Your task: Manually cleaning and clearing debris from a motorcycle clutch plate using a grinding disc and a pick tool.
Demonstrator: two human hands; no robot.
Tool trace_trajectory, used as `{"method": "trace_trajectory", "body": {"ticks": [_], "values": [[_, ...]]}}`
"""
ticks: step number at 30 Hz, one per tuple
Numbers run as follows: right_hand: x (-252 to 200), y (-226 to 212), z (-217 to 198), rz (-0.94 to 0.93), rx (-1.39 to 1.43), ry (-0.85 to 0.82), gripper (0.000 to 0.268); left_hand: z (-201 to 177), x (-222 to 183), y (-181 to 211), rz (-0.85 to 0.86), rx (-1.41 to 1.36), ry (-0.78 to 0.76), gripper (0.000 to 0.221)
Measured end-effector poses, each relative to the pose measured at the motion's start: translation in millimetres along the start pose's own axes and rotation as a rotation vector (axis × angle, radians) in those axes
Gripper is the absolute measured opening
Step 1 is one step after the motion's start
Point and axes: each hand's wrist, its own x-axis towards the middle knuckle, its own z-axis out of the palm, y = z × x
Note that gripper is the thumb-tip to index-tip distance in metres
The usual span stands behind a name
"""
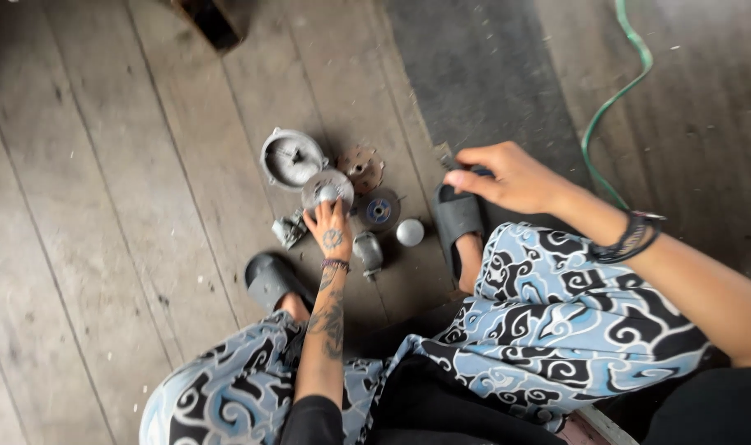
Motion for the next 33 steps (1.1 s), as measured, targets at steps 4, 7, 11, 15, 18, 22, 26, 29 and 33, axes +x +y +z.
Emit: {"method": "trace_trajectory", "body": {"ticks": [4,7,11,15,18,22,26,29,33], "values": [[-1,-16,-2,0.056,0.056,-0.053,0.034,16,-1,-5,-0.044,0.035,-0.012,0.044],[0,-20,-3,0.081,0.074,-0.076,0.037,20,-1,-7,-0.055,0.027,-0.023,0.043],[0,-17,-1,0.072,0.077,-0.095,0.041,22,-3,-9,-0.062,0.014,-0.037,0.041],[1,-13,2,0.063,0.08,-0.099,0.042,21,-2,-9,-0.066,0.04,-0.032,0.043],[2,-9,4,0.06,0.074,-0.112,0.044,22,-2,-10,-0.064,0.025,-0.021,0.045],[3,-10,2,0.064,0.062,-0.12,0.044,20,0,-10,-0.092,-0.017,0.001,0.058],[4,-4,4,0.061,0.046,-0.126,0.044,12,5,-5,-0.137,-0.05,0.004,0.074],[4,-6,4,0.053,0.045,-0.138,0.044,-1,10,3,-0.189,-0.043,-0.033,0.09],[3,-11,3,0.05,0.041,-0.145,0.044,-5,20,5,-0.239,-0.073,-0.084,0.106]]}}
